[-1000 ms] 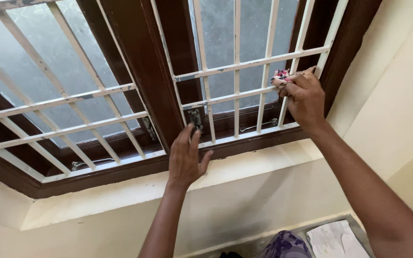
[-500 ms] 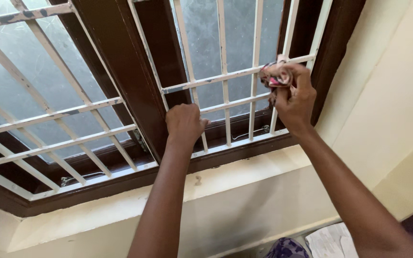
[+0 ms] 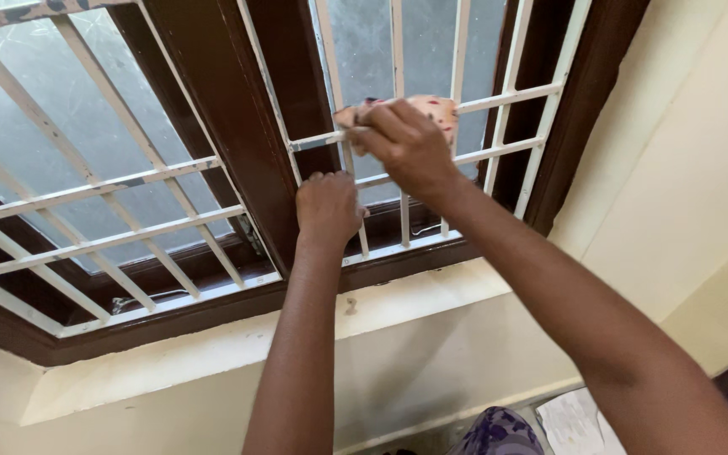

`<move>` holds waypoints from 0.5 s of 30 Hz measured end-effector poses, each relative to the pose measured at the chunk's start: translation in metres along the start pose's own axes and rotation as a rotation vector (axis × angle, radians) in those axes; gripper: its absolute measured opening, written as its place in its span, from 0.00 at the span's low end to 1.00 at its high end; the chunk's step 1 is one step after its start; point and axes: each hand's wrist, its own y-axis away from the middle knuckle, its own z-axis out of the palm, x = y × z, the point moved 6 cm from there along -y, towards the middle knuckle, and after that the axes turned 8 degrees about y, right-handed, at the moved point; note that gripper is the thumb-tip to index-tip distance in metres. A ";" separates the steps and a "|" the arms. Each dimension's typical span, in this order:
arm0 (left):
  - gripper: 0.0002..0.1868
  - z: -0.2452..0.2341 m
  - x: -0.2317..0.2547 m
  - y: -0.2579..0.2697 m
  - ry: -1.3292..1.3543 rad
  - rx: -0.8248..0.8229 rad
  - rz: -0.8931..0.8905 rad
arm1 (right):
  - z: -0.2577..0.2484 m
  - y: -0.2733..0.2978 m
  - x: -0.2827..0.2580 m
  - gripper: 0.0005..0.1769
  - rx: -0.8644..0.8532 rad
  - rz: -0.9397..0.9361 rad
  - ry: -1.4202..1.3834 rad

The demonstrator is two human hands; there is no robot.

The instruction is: The person wipes the white metal bars and wooden frame of a window using a patterned cloth. They systematically clean the bars and frame, moving the cloth back and forth to remove dust.

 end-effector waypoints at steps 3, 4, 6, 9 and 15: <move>0.29 -0.002 0.000 0.001 -0.002 -0.033 -0.051 | -0.028 0.041 0.075 0.06 -0.111 0.091 0.189; 0.28 -0.004 0.001 0.002 -0.004 -0.014 -0.046 | -0.042 0.054 0.104 0.07 -0.151 0.147 0.258; 0.25 -0.008 0.002 0.000 -0.011 0.031 -0.040 | -0.075 0.077 0.155 0.04 -0.193 0.244 0.461; 0.25 -0.001 0.001 0.003 0.015 0.012 -0.064 | -0.083 0.091 0.173 0.11 -0.219 0.342 0.418; 0.26 -0.002 -0.001 0.001 0.036 0.037 -0.049 | -0.021 0.021 0.047 0.04 -0.058 0.367 -0.117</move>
